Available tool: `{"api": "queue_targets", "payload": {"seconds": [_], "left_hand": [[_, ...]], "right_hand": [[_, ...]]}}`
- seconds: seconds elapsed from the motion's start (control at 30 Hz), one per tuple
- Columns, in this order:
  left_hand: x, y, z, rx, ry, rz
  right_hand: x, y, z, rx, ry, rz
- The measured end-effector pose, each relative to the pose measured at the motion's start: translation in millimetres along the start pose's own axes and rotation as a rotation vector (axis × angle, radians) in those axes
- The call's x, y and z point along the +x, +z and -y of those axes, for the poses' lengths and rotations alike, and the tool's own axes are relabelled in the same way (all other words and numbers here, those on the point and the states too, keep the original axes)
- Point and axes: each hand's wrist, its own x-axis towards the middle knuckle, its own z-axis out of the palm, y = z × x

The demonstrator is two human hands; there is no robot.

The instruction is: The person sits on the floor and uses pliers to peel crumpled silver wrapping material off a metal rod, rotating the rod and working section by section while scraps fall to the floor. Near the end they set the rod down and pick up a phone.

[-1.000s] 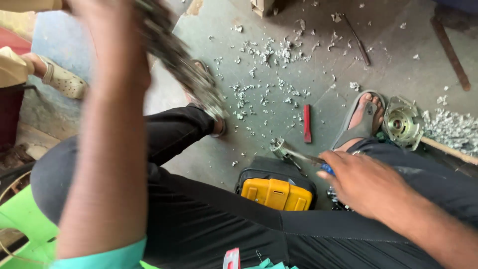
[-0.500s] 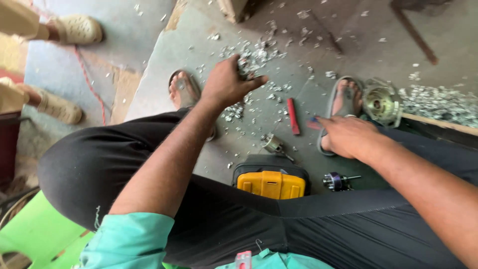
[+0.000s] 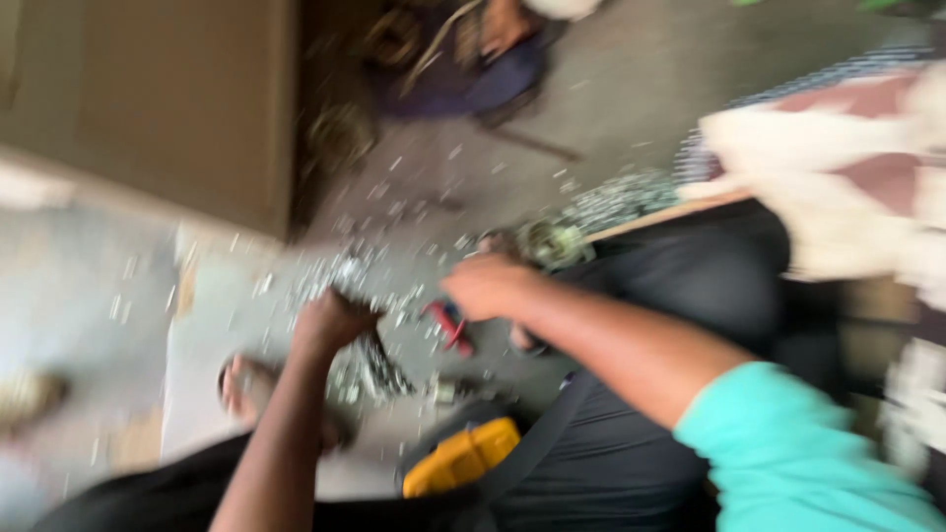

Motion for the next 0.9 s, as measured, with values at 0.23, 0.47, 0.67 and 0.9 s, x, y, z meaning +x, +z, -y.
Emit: {"api": "queue_targets", "payload": {"seconds": [0.23,0.47,0.67,0.9], "left_hand": [[-9,-15,-81,0.423,0.099,-0.169],[-69,-95,-185,-0.300,0.885,-0.863],[-218,-92,-301,-0.101,1.728,-0.284],[-318,-79,-446,0.466,2.027,-0.160]], "right_hand": [[-43,-59,-6,0.104,0.096,-0.352],[-119,-84,-28,0.369,0.343,-0.953],[-132,-82,-34,0.505,0.303,-1.290],[-134,-94,-22,0.599,0.278,-1.216]]}}
